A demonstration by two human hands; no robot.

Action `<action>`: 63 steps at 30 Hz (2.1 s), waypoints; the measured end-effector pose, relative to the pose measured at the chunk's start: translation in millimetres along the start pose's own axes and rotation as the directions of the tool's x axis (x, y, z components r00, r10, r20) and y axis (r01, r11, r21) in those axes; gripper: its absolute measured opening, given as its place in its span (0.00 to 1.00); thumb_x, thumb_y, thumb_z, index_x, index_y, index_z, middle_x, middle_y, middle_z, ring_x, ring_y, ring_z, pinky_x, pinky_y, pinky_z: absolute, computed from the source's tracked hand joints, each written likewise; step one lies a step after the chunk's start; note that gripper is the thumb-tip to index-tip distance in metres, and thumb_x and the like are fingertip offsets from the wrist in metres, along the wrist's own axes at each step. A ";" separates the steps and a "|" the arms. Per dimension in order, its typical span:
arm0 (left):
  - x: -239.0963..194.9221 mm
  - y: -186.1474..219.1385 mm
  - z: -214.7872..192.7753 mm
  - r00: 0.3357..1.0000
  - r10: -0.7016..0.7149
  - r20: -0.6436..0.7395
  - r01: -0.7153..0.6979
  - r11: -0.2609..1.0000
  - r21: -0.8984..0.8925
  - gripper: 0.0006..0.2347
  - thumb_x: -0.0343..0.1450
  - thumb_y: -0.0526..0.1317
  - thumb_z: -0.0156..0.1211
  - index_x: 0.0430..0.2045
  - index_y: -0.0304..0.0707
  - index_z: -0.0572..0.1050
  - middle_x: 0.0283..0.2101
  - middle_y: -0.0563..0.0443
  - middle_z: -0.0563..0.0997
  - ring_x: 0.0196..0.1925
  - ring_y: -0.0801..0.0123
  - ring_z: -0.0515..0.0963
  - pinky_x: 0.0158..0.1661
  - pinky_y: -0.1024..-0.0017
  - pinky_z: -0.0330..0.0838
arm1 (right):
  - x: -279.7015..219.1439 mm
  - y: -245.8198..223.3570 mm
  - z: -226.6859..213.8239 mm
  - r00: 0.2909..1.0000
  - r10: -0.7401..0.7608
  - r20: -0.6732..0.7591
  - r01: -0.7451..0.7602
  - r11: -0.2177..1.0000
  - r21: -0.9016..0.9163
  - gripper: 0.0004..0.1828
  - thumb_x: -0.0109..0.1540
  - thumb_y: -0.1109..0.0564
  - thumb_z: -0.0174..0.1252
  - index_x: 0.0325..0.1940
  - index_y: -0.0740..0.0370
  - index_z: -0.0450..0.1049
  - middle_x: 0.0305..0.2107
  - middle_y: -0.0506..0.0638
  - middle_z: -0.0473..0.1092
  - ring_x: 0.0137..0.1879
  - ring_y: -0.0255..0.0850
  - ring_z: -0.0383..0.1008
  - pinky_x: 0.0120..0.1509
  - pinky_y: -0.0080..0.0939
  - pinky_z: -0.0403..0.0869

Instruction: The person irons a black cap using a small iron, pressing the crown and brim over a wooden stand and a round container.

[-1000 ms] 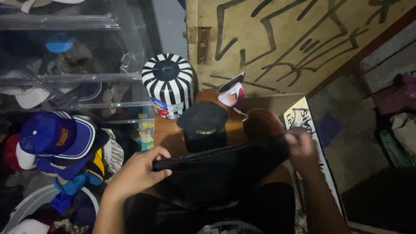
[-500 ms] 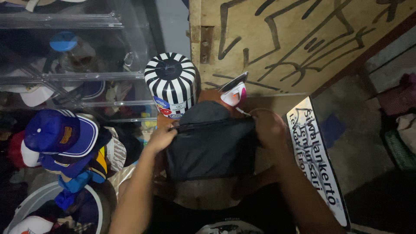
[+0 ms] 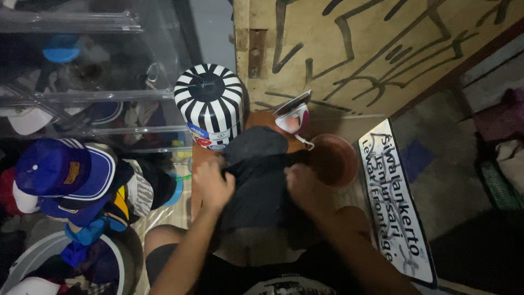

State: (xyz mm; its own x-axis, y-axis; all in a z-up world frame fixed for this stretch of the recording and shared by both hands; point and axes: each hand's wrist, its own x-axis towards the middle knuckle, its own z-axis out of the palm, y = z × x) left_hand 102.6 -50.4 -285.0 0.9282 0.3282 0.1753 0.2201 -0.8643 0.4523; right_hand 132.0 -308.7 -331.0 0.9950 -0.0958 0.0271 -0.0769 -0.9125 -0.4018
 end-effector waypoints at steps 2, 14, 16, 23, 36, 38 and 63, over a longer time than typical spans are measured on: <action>-14.5 15.7 -12.3 0.866 0.353 0.354 -0.351 0.934 -0.074 0.12 0.58 0.43 0.51 0.32 0.49 0.77 0.35 0.54 0.79 0.40 0.58 0.78 0.39 0.62 0.72 | -17.1 36.9 62.5 0.833 -0.553 0.023 0.553 0.827 -0.102 0.18 0.59 0.48 0.54 0.53 0.48 0.70 0.49 0.50 0.65 0.55 0.47 0.68 0.55 0.46 0.68; -53.9 18.3 -9.6 0.570 0.429 0.701 -0.638 0.769 0.049 0.37 0.64 0.67 0.36 0.64 0.45 0.49 0.69 0.40 0.43 0.72 0.54 0.38 0.65 0.50 0.29 | -58.2 -31.5 -15.0 0.823 -0.512 0.247 0.567 0.763 -0.310 0.39 0.57 0.32 0.50 0.65 0.57 0.59 0.63 0.65 0.50 0.68 0.61 0.51 0.64 0.70 0.54; -52.5 23.2 -17.9 0.555 0.404 0.727 -0.632 0.773 0.053 0.37 0.65 0.67 0.34 0.65 0.46 0.47 0.70 0.41 0.42 0.72 0.54 0.36 0.65 0.50 0.27 | -56.8 -29.6 -15.0 0.820 -0.514 0.252 0.572 0.757 -0.317 0.39 0.58 0.32 0.49 0.65 0.56 0.59 0.63 0.64 0.50 0.68 0.60 0.51 0.63 0.70 0.54; -53.1 22.2 -17.5 0.555 0.390 0.735 -0.635 0.769 0.071 0.37 0.64 0.69 0.32 0.65 0.48 0.47 0.70 0.43 0.40 0.72 0.55 0.36 0.66 0.51 0.29 | 45.2 11.4 -1.6 0.890 -0.246 -0.384 0.329 0.930 0.165 0.28 0.55 0.45 0.60 0.51 0.64 0.65 0.42 0.59 0.66 0.51 0.55 0.68 0.57 0.52 0.64; -52.1 22.8 -19.2 0.538 0.352 0.765 -0.608 0.792 0.063 0.33 0.68 0.64 0.25 0.65 0.49 0.43 0.70 0.45 0.37 0.72 0.58 0.33 0.66 0.52 0.25 | 127.1 13.4 -51.7 0.960 -0.206 -0.190 0.271 0.854 0.443 0.12 0.60 0.55 0.46 0.36 0.67 0.69 0.23 0.63 0.64 0.33 0.45 0.67 0.40 0.38 0.65; -53.0 22.2 -19.5 0.547 0.371 0.750 -0.613 0.788 0.057 0.32 0.68 0.63 0.27 0.65 0.49 0.44 0.70 0.45 0.37 0.72 0.58 0.33 0.66 0.52 0.26 | 143.1 44.1 -37.5 0.953 -0.232 -0.193 0.277 0.926 0.256 0.26 0.58 0.57 0.50 0.58 0.68 0.56 0.49 0.67 0.60 0.59 0.64 0.60 0.63 0.58 0.61; 23.6 -60.3 85.5 0.905 0.242 0.350 -0.260 0.965 0.007 0.14 0.71 0.37 0.41 0.48 0.46 0.70 0.54 0.50 0.72 0.59 0.62 0.69 0.57 0.69 0.63 | -22.5 -52.9 -94.7 0.711 -0.674 0.200 0.696 0.715 -0.069 0.18 0.59 0.41 0.53 0.35 0.58 0.71 0.21 0.58 0.72 0.28 0.55 0.75 0.29 0.48 0.71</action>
State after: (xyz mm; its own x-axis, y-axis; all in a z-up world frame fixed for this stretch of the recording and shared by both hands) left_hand 136.9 -23.1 -382.9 0.9982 -0.0454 -0.0381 -0.0272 -0.9224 0.3853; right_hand 107.7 -296.0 -223.7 0.7723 0.6262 0.1066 0.6334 -0.7462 -0.2051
